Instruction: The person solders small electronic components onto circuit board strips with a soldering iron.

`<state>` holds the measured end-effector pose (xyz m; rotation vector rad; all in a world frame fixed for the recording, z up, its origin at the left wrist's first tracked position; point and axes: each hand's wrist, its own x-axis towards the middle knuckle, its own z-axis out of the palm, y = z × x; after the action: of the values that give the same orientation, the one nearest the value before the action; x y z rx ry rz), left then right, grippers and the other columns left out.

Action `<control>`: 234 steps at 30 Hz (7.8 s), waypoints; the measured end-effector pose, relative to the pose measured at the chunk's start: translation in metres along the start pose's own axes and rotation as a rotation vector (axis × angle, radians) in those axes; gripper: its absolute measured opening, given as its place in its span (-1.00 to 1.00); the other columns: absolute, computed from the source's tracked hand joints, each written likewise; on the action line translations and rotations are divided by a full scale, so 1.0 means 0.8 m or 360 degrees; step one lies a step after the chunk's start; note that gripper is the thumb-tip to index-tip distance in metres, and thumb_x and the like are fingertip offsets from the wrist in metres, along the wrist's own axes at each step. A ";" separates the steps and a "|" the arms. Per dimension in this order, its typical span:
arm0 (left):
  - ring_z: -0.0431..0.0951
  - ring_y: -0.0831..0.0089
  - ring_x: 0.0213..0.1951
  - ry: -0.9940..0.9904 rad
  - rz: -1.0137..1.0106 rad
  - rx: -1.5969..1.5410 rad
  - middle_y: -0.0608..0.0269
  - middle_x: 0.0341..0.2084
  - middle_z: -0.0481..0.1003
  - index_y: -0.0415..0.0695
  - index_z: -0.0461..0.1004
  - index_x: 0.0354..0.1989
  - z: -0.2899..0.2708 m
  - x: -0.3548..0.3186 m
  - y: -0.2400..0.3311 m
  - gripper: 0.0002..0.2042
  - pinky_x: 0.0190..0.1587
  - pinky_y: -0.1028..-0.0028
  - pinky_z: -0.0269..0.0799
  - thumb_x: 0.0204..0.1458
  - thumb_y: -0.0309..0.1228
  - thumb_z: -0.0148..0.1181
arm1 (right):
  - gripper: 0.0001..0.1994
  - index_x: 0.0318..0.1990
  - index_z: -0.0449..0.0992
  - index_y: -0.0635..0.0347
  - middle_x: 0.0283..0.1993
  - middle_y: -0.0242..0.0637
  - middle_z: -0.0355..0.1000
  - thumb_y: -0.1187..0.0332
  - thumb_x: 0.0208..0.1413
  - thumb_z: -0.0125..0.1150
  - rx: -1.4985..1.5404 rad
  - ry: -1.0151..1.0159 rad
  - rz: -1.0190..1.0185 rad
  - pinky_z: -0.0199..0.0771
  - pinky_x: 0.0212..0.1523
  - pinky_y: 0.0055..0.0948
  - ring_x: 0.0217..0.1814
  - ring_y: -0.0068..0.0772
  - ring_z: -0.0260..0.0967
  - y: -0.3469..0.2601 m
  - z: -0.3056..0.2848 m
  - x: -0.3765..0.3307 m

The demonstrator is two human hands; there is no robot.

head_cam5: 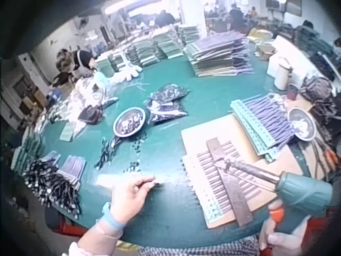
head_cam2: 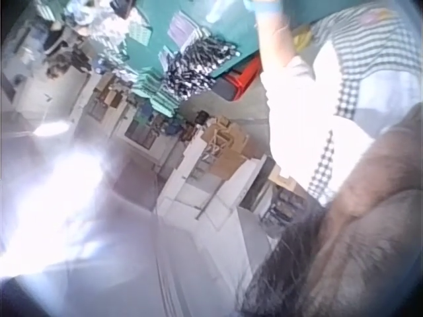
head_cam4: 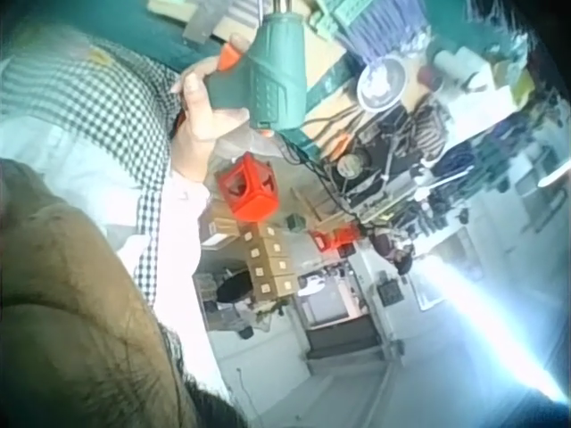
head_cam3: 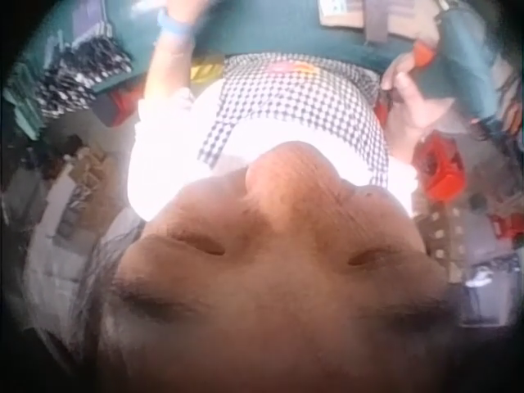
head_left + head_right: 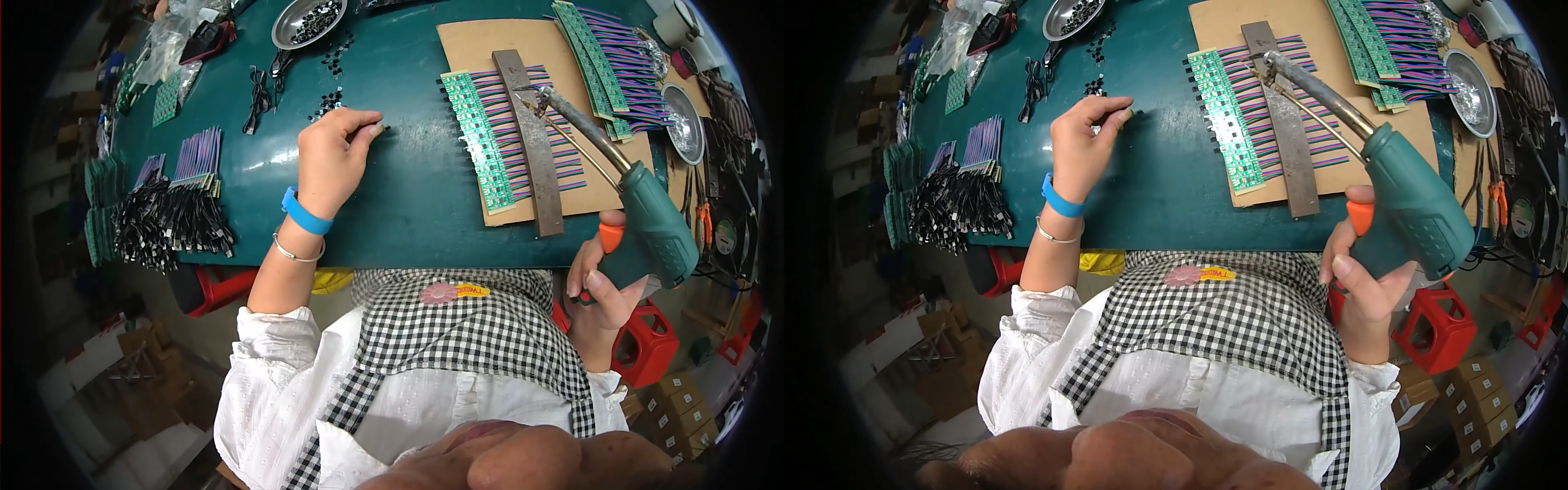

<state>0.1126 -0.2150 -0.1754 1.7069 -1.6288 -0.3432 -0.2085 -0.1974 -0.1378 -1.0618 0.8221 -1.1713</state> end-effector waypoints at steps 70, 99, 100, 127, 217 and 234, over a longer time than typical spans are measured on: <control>0.47 0.61 -0.60 -0.1175 -0.1097 -0.1373 0.20 -0.61 0.50 -0.35 0.48 -0.45 0.058 -0.005 0.061 -0.87 -0.51 0.65 0.41 -0.01 -0.50 0.13 | -0.39 0.05 0.12 0.57 -0.08 0.16 0.29 0.55 -0.19 0.24 0.0054 0.0029 0.0446 0.39 -0.61 -0.55 -0.61 -0.40 0.34 0.004 -0.046 -0.055; 0.47 0.61 -0.62 -0.1193 -0.1066 -0.1265 0.22 -0.63 0.50 -0.31 0.49 -0.46 0.064 -0.004 0.064 -0.88 -0.54 0.68 0.39 0.01 -0.50 0.10 | -0.55 -0.24 0.30 0.44 -0.52 -0.20 0.30 0.40 -0.28 0.35 -0.0117 0.0356 0.0691 0.25 -0.71 -0.62 -0.67 -0.49 0.23 0.001 -0.029 -0.060; 0.47 0.60 -0.63 -0.1179 -0.1070 -0.1279 0.22 -0.63 0.50 -0.31 0.49 -0.46 0.063 -0.006 0.062 -0.88 -0.54 0.68 0.39 0.01 -0.50 0.10 | -0.54 -0.15 0.25 0.47 -0.43 -0.13 0.30 0.47 -0.22 0.29 -0.0084 0.0277 0.0652 0.32 -0.66 -0.59 -0.63 -0.44 0.28 0.002 -0.032 -0.061; 0.47 0.61 -0.63 -0.1148 -0.1076 -0.1293 0.23 -0.65 0.50 -0.30 0.49 -0.48 0.063 -0.007 0.061 -0.88 -0.56 0.68 0.38 -0.01 -0.49 0.13 | -0.45 -0.10 0.30 0.52 -0.57 -0.20 0.31 0.37 -0.29 0.31 -0.0120 0.0298 0.0641 0.18 -0.68 -0.64 -0.71 -0.50 0.21 -0.009 -0.021 -0.052; 0.41 0.68 -0.64 -0.1053 -0.0862 -0.1150 0.33 -0.70 0.43 -0.29 0.41 -0.53 0.064 -0.030 0.075 -0.83 -0.58 0.66 0.35 0.05 -0.46 0.07 | -0.41 0.11 0.15 0.48 0.08 0.08 0.24 0.60 -0.14 0.19 -0.0166 -0.0152 0.0142 0.41 -0.53 -0.55 -0.50 -0.45 0.33 0.020 -0.060 -0.051; 0.37 0.71 -0.65 -0.1012 -0.0988 -0.1412 0.36 -0.69 0.41 -0.20 0.35 -0.56 0.071 -0.043 0.073 -0.80 -0.60 0.68 0.32 0.09 -0.43 0.04 | -0.46 0.05 0.23 0.51 -0.57 -0.24 0.35 0.51 -0.14 0.23 -0.0218 -0.0215 0.0332 0.24 -0.56 -0.65 -0.62 -0.55 0.25 0.009 -0.064 -0.061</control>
<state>0.0270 -0.1963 -0.1865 1.3731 -0.9724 -1.7554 -0.2646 -0.1605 -0.1618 -1.1249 0.8928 -0.8684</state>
